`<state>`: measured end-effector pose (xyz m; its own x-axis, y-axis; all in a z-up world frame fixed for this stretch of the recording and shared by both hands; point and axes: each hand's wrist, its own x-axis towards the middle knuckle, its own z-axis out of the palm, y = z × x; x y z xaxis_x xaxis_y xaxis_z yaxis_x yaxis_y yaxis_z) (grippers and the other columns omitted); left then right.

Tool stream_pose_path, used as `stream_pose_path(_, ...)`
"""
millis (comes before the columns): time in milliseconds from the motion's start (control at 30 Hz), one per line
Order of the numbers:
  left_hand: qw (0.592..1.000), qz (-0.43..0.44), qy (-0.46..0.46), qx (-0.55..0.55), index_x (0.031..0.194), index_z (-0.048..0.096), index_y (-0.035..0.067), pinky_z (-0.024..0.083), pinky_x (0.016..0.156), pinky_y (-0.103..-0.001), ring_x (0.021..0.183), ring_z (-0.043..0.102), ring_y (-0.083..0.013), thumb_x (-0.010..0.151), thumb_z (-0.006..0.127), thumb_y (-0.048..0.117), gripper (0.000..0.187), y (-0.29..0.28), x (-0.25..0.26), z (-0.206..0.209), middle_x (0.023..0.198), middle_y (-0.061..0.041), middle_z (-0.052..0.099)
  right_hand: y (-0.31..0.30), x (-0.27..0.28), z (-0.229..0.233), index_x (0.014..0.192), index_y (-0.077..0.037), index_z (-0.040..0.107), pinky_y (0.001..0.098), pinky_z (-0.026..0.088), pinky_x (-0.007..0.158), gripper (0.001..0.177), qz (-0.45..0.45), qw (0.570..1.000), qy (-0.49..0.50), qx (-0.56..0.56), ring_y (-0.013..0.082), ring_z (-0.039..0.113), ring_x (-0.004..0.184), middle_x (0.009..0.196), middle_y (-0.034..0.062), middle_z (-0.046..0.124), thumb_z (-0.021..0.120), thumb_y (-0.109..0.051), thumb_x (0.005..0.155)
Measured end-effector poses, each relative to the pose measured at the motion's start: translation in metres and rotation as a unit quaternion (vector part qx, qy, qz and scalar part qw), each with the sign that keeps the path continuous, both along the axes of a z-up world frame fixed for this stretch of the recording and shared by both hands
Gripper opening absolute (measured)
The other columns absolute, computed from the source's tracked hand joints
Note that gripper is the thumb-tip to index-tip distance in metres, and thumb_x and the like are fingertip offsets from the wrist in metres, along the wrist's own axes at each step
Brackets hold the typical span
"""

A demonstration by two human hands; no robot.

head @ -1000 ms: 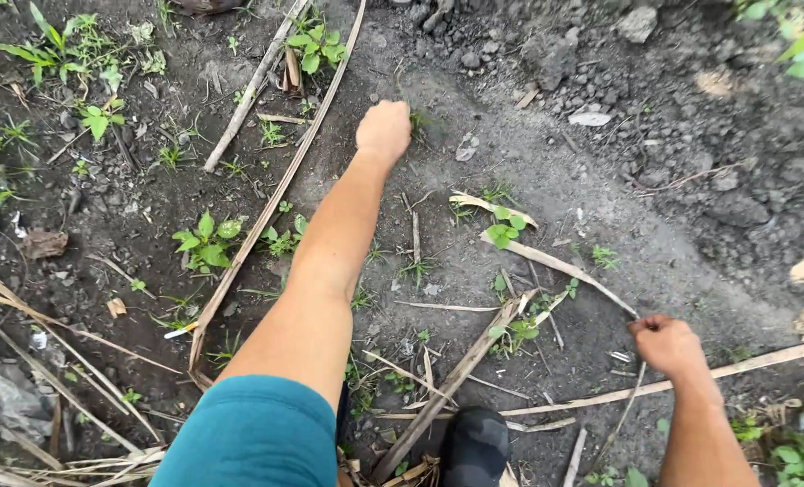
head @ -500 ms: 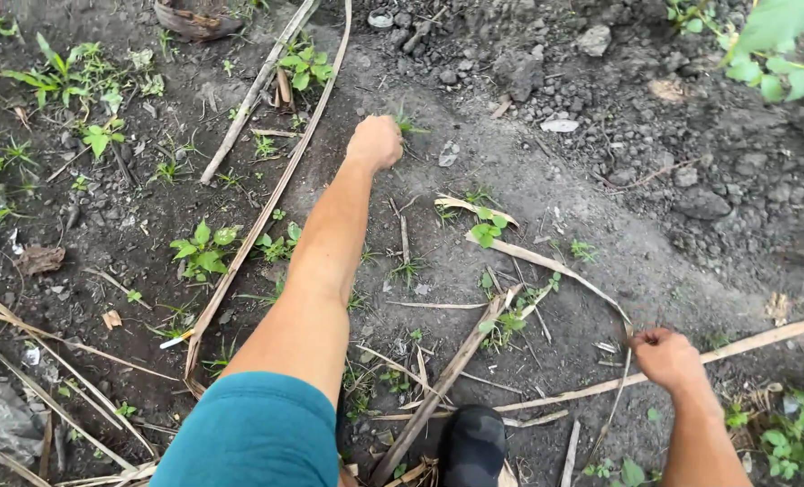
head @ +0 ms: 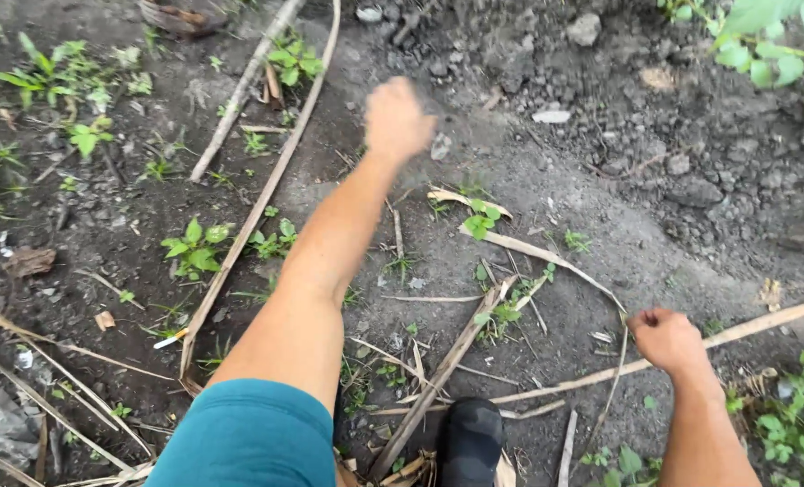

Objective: Pulling weeds and clearing debris from a garden bed by hand

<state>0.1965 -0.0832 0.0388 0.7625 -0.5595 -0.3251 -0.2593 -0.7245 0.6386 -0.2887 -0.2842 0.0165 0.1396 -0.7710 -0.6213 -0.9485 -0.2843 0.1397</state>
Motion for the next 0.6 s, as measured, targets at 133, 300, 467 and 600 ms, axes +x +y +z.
stream_pose_path(133,0.984,0.004,-0.096,0.148,0.135,0.044,-0.004,0.052,0.101,-0.049,0.122,0.056,-0.0371,0.086,0.081,0.042,0.077,0.005,0.034,-0.144,0.131,-0.021,0.055,0.008,0.002,0.000,0.100,-0.014,0.077,0.0448,0.052,0.090,0.027,-0.040,0.999,-0.021,0.013,0.0419,0.071,0.102,0.102,0.0202,0.081,0.060,-0.033,0.092)
stream_pose_path(300,0.980,-0.002,-0.025,0.198,0.123,0.066,0.004,0.058,0.091,-0.046,0.110,0.070,-0.0382,0.089,0.065,0.012,0.034,0.010,0.049,-0.151,0.122,-0.019,0.068,0.005,-0.023,-0.016,0.102,-0.008,0.078,0.0434,0.054,0.096,0.028,-0.061,0.997,0.004,0.048,0.0363,0.074,0.100,0.104,0.0195,0.083,0.065,-0.032,0.096)
stream_pose_path(467,0.979,-0.023,-0.031,0.198,0.123,0.065,0.007,0.055,0.094,-0.050,0.112,0.068,-0.0416,0.091,0.057,0.015,0.034,0.007,0.047,-0.162,0.122,-0.019,0.069,0.003,-0.031,-0.013,0.103,-0.011,0.082,0.0421,0.052,0.099,0.029,-0.055,0.998,0.007,0.026,0.0388,0.072,0.107,0.111,0.0204,0.081,0.064,-0.030,0.091)
stream_pose_path(600,0.978,-0.023,-0.037,0.202,0.123,0.066,0.008,0.056,0.091,-0.048,0.110,0.070,-0.0389,0.094,0.050,0.009,0.033,0.006,0.050,-0.157,0.119,-0.017,0.071,0.016,-0.014,-0.001,0.110,-0.009,0.081,0.0451,0.052,0.105,0.029,-0.076,0.996,0.004,0.041,0.0394,0.071,0.114,0.120,0.0216,0.079,0.063,-0.022,0.091)
